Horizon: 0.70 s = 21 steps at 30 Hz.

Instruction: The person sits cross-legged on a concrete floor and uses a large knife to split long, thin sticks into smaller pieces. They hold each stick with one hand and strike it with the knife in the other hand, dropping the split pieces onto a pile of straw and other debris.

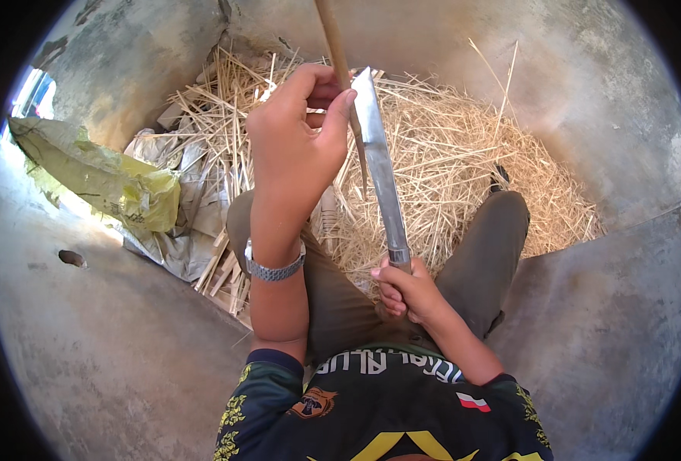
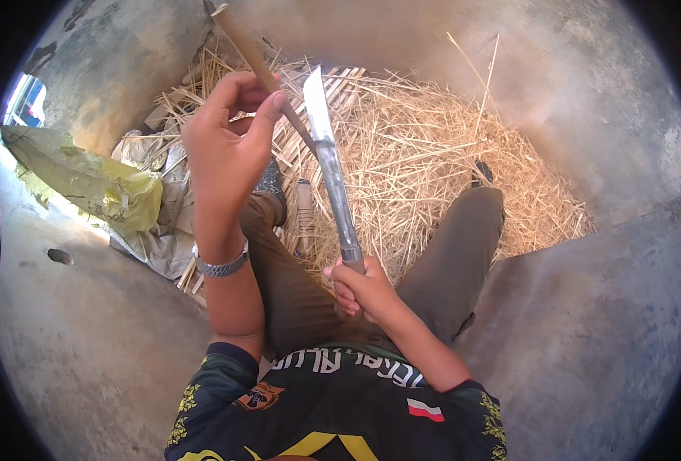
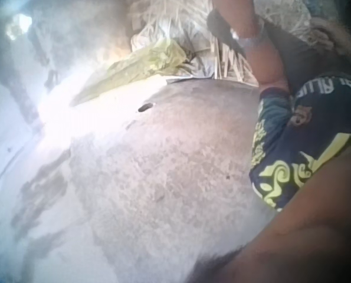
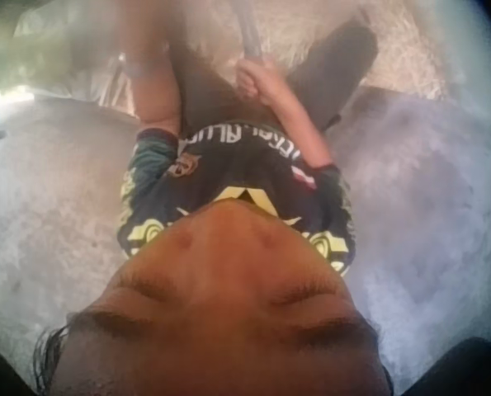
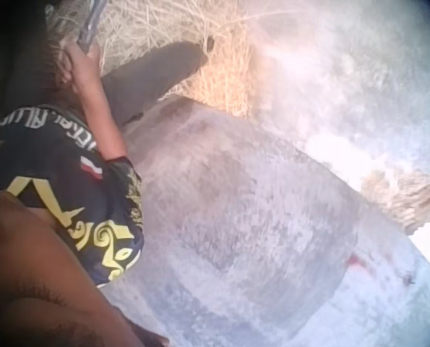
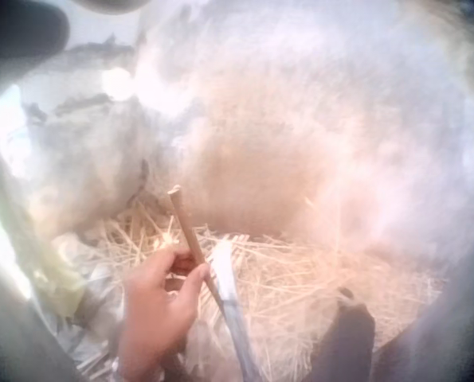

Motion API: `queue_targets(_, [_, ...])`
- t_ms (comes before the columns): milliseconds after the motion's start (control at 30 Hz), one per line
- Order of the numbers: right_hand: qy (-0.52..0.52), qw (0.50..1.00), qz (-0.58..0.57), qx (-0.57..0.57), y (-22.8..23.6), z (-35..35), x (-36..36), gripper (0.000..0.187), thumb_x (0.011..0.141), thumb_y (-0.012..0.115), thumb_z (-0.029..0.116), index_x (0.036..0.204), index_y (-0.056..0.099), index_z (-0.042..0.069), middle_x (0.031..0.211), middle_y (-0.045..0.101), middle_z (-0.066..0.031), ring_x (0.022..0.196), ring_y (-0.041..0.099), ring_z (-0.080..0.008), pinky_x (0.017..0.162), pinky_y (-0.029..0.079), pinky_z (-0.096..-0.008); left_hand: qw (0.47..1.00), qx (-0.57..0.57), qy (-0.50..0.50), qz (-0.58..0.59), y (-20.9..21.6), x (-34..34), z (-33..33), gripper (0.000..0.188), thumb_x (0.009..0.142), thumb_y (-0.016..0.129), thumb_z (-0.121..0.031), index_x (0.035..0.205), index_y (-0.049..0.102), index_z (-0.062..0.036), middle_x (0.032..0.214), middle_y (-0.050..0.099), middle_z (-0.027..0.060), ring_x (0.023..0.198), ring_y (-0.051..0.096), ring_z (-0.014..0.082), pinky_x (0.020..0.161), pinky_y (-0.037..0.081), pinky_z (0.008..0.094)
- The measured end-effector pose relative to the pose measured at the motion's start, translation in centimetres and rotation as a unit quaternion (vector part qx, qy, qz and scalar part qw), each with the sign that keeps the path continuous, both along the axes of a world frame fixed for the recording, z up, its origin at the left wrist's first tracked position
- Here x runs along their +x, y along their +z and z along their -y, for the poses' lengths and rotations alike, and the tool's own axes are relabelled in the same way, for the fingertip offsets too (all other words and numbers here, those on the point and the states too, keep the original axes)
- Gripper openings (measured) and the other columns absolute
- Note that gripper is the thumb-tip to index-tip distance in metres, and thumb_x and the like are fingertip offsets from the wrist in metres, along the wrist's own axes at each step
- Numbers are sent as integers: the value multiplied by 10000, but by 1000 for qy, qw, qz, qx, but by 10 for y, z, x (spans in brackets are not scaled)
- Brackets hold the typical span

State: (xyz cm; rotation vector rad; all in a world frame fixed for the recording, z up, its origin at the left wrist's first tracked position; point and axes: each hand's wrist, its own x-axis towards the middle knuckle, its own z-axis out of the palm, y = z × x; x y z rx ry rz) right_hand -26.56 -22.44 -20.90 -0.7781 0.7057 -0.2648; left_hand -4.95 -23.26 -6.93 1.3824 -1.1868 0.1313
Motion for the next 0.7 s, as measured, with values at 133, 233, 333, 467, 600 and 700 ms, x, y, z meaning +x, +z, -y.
queue_targets(133, [0,998,-42,-49,-15,10,4,237,937,694,147,789,523,74,531,466,5,388,423,-87,378,343,-266,999,29,17,-1,-7,12,5,167,902,740,-41,1059,710,7,909,765,111,821,748,153,688,607,275])
queue_targets(233, [-16,992,-49,-112,-5,8,6,208,937,686,140,810,543,60,524,470,2,384,421,-87,374,344,-266,999,37,21,-8,-8,15,5,171,911,743,-53,1070,713,4,920,771,99,841,746,136,703,610,274])
queue_targets(333, [-47,987,-37,-153,-17,5,14,208,934,679,129,802,536,57,517,462,5,380,412,-85,370,339,-269,1000,24,12,-5,-8,9,10,170,913,741,-56,1065,708,12,921,772,103,844,750,145,700,615,281])
queue_targets(467, [-24,995,-84,-45,-59,12,14,249,939,678,131,766,510,67,519,451,13,380,404,-82,370,338,-270,999,36,24,-2,-8,9,12,167,913,738,-48,1058,699,26,917,770,105,841,747,146,703,615,282])
queue_targets(600, [-20,997,-62,-47,-44,10,13,276,934,680,131,738,493,76,519,439,16,381,396,-83,368,332,-274,1000,19,23,3,-13,16,11,157,911,733,-34,1046,692,35,914,768,106,837,740,141,706,613,279])
queue_targets(700, [-32,995,-2,-93,-30,6,21,264,917,678,112,733,492,77,521,438,13,380,392,-84,366,327,-276,1000,26,6,6,-12,16,13,154,911,728,-24,1047,691,38,916,767,106,838,734,135,719,613,279])
